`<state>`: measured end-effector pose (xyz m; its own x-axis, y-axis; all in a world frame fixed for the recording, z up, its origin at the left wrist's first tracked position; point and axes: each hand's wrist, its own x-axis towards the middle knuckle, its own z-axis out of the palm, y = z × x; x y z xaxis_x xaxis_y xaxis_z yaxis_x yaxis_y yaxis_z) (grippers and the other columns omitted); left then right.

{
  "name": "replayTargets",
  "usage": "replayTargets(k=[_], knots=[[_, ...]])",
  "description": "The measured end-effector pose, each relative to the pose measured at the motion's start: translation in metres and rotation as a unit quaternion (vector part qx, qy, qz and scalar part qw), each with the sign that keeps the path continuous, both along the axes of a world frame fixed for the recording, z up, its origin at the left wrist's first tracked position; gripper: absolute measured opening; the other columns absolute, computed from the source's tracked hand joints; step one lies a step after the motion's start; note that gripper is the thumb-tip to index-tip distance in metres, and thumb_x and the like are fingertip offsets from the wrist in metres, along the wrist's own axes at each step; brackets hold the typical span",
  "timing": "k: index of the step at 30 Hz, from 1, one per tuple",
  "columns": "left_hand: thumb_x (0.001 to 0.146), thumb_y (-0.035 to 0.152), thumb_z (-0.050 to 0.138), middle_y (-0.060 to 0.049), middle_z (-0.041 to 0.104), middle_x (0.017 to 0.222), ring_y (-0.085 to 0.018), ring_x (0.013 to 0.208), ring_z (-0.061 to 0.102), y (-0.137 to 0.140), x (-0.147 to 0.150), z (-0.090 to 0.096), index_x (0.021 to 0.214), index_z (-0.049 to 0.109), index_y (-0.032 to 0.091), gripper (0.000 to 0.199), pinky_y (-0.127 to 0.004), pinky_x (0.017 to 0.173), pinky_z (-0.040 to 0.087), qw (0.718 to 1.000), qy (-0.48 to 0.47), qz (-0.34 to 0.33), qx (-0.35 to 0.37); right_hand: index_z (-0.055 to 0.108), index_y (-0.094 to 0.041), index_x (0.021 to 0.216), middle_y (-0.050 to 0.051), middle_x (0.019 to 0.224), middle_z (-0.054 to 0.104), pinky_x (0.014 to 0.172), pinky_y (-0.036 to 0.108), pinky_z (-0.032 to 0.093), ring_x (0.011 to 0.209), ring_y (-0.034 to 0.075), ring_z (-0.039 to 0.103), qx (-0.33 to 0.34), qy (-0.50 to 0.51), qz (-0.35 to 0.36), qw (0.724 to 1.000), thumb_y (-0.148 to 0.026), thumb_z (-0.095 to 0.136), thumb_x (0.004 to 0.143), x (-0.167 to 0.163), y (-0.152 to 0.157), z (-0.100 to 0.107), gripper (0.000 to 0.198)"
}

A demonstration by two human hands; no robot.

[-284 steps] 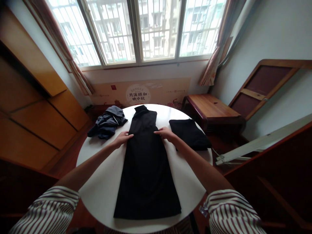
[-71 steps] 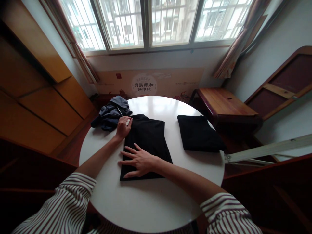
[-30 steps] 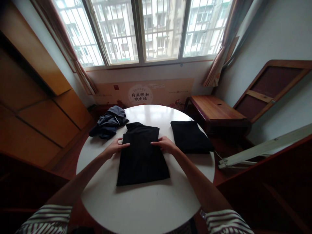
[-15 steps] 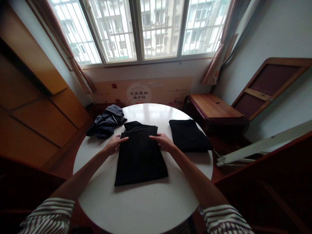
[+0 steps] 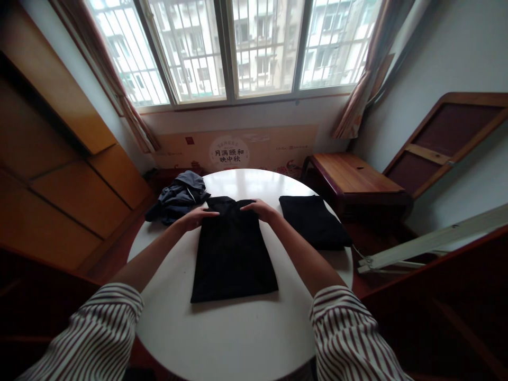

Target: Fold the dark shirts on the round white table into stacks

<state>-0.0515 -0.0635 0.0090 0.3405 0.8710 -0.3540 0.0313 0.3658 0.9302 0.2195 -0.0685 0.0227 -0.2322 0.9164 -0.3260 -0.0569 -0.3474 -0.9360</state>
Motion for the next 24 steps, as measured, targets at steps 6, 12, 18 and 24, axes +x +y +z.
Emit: replayTargets(k=[6,12,18,24], knots=[[0.049,0.013,0.092,-0.009,0.074,0.093,-0.024,0.088,0.072,0.001,0.005,0.003,0.109,0.066,0.012,0.066,-0.035,0.085,0.058,0.997,0.015,0.031,0.071,0.066,-0.015,0.086,-0.001,0.064,0.068,0.056,0.023,0.055,0.057,0.014,0.065,0.050,0.000,-0.025,0.998,-0.003,0.075,0.065,0.001,0.001,0.008,0.026],[0.066,0.022,0.081,-0.007,0.071,0.105,-0.025,0.098,0.068,-0.043,-0.016,-0.004,0.126,0.059,0.021,0.064,-0.036,0.089,0.055,0.937,0.077,0.068,0.335,0.066,-0.019,0.094,0.001,0.085,0.073,0.073,0.027,0.056,0.079,0.018,0.070,0.216,-0.005,0.013,0.976,-0.018,0.081,0.064,0.031,-0.044,0.012,0.033],[0.088,0.014,0.055,-0.009,0.069,0.106,-0.020,0.098,0.066,-0.128,-0.043,-0.018,0.110,0.072,0.026,0.030,-0.033,0.087,0.055,0.814,0.206,-0.179,0.513,0.076,-0.023,0.106,0.009,0.117,0.072,0.110,0.046,0.041,0.118,0.025,0.064,0.403,-0.136,0.273,0.863,-0.022,0.063,0.088,0.063,-0.129,-0.005,0.022],[0.093,0.016,0.053,-0.011,0.066,0.104,-0.019,0.097,0.064,-0.149,-0.047,-0.012,0.115,0.069,0.025,0.029,-0.032,0.084,0.054,0.768,0.256,-0.200,0.552,0.071,-0.028,0.120,0.005,0.130,0.066,0.114,0.045,0.039,0.127,0.022,0.057,0.442,-0.189,0.282,0.830,-0.019,0.053,0.095,0.073,-0.152,-0.011,0.032]])
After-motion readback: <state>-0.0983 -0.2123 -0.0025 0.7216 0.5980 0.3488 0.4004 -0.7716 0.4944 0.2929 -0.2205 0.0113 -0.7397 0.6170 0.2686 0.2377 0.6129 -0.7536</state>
